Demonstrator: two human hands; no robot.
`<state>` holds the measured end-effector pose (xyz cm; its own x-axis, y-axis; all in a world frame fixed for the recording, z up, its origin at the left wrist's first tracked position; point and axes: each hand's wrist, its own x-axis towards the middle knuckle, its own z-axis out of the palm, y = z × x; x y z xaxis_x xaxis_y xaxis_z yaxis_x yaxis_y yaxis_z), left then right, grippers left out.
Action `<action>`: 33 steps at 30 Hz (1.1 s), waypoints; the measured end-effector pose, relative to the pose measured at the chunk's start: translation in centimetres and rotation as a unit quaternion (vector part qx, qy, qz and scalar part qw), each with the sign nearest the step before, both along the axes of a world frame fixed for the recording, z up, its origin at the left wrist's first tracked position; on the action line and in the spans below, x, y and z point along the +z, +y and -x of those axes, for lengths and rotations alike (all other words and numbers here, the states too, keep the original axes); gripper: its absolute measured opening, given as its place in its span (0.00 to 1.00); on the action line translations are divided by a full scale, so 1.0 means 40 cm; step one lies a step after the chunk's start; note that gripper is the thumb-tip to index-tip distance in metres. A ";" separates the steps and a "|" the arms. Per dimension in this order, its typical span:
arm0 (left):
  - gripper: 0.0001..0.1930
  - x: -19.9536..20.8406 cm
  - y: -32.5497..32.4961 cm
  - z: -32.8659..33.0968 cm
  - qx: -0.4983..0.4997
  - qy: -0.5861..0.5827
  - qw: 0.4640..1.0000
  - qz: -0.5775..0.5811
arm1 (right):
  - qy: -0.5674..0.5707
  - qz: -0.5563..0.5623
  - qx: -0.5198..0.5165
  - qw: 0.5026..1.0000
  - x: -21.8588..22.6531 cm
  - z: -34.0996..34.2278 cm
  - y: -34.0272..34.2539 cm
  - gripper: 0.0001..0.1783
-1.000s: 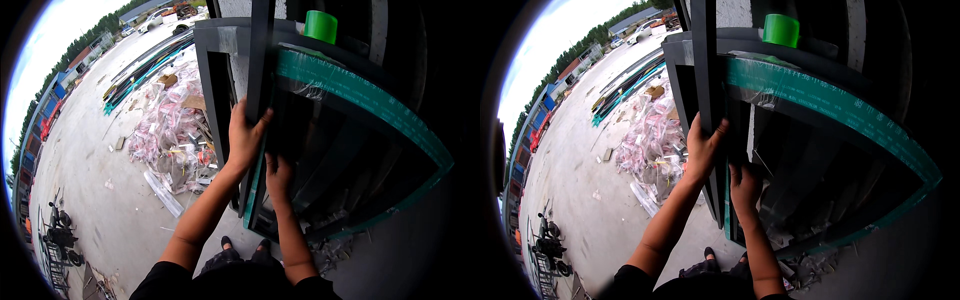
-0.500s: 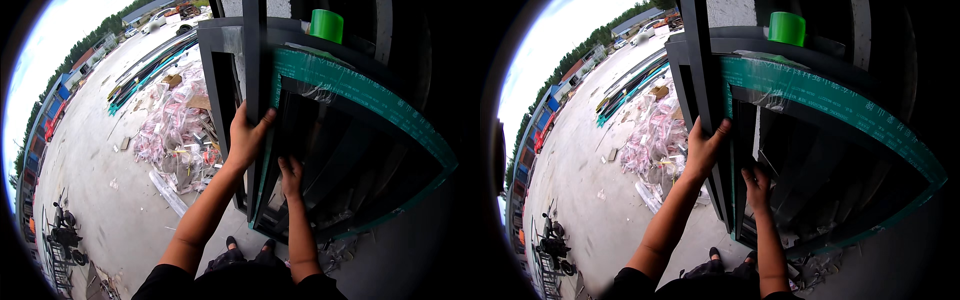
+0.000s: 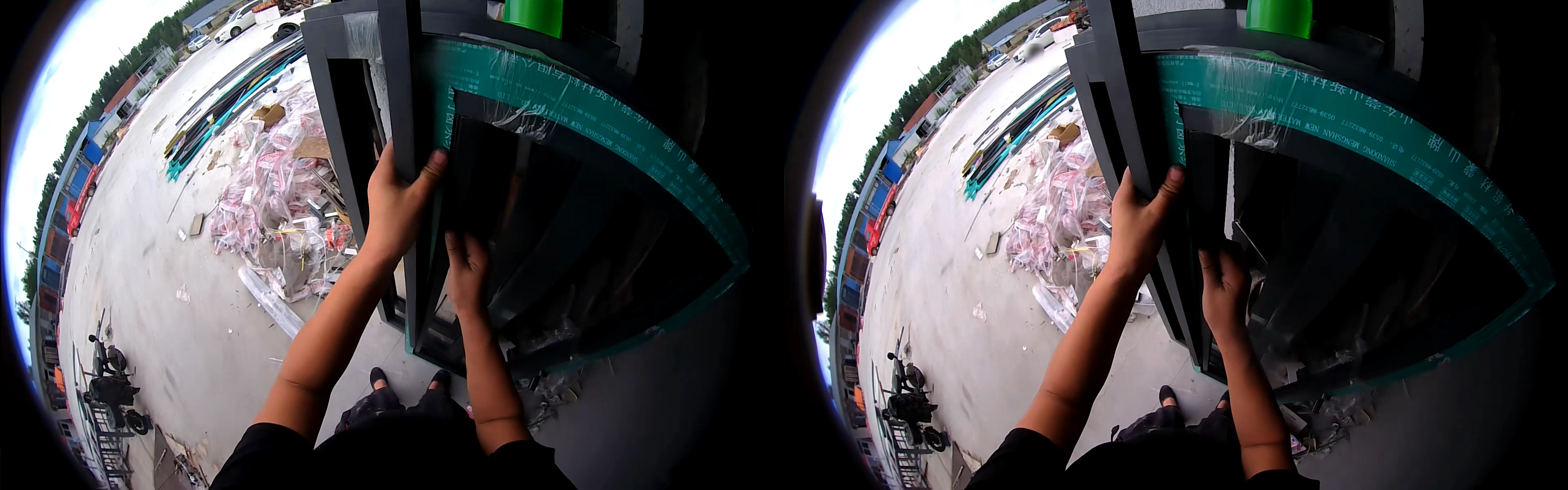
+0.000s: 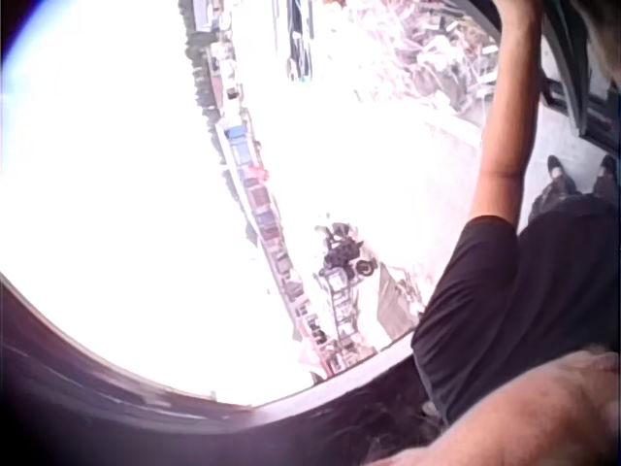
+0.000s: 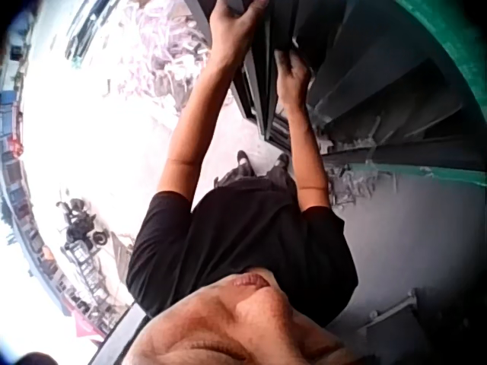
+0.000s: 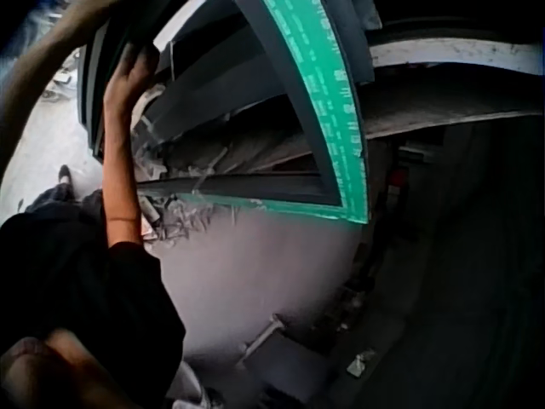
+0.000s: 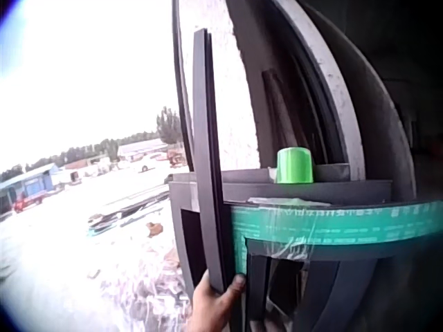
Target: The person operates a cutting machine to process strips and then fits them into a metal frame by hand.
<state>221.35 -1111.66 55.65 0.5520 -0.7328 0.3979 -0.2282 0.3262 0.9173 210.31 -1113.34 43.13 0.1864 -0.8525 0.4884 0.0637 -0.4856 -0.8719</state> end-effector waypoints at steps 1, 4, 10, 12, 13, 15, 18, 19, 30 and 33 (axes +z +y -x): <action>0.24 -0.002 -0.003 0.007 0.003 -0.002 1.000 0.004 | 0.014 -0.011 0.001 1.000 0.002 0.005 -0.002 0.16; 0.26 -0.035 -0.015 -0.018 -0.002 0.001 1.000 0.015 | 0.078 -0.064 0.012 0.995 -0.011 -0.004 0.005 0.17; 0.28 -0.044 -0.008 -0.038 -0.039 -0.055 0.998 0.013 | 0.124 -0.046 -0.012 0.991 -0.017 -0.004 0.009 0.19; 0.27 -0.046 -0.015 -0.037 -0.037 -0.076 0.996 0.027 | 0.108 -0.028 -0.032 0.993 -0.026 -0.001 0.013 0.20; 0.28 -0.043 -0.014 -0.035 -0.038 -0.073 0.996 0.033 | 0.097 -0.021 -0.039 0.994 -0.024 -0.007 0.016 0.19; 0.29 -0.037 -0.010 -0.027 -0.044 -0.069 0.996 0.045 | 0.134 -0.021 -0.043 0.990 -0.047 -0.004 0.023 0.21; 0.29 -0.054 -0.022 -0.049 -0.023 -0.095 0.993 0.065 | 0.159 0.030 -0.064 0.985 -0.096 -0.031 0.027 0.26; 0.29 -0.064 -0.025 -0.058 -0.013 -0.097 0.993 0.069 | 0.165 0.034 -0.077 0.983 -0.111 -0.038 0.028 0.26; 0.26 -0.039 -0.020 -0.041 0.038 -0.146 0.988 0.044 | 0.216 0.038 -0.221 0.950 -0.133 -0.060 0.051 0.23; 0.26 -0.034 -0.017 -0.029 0.050 -0.160 0.984 0.069 | 0.191 0.049 -0.202 0.959 -0.145 -0.038 0.043 0.22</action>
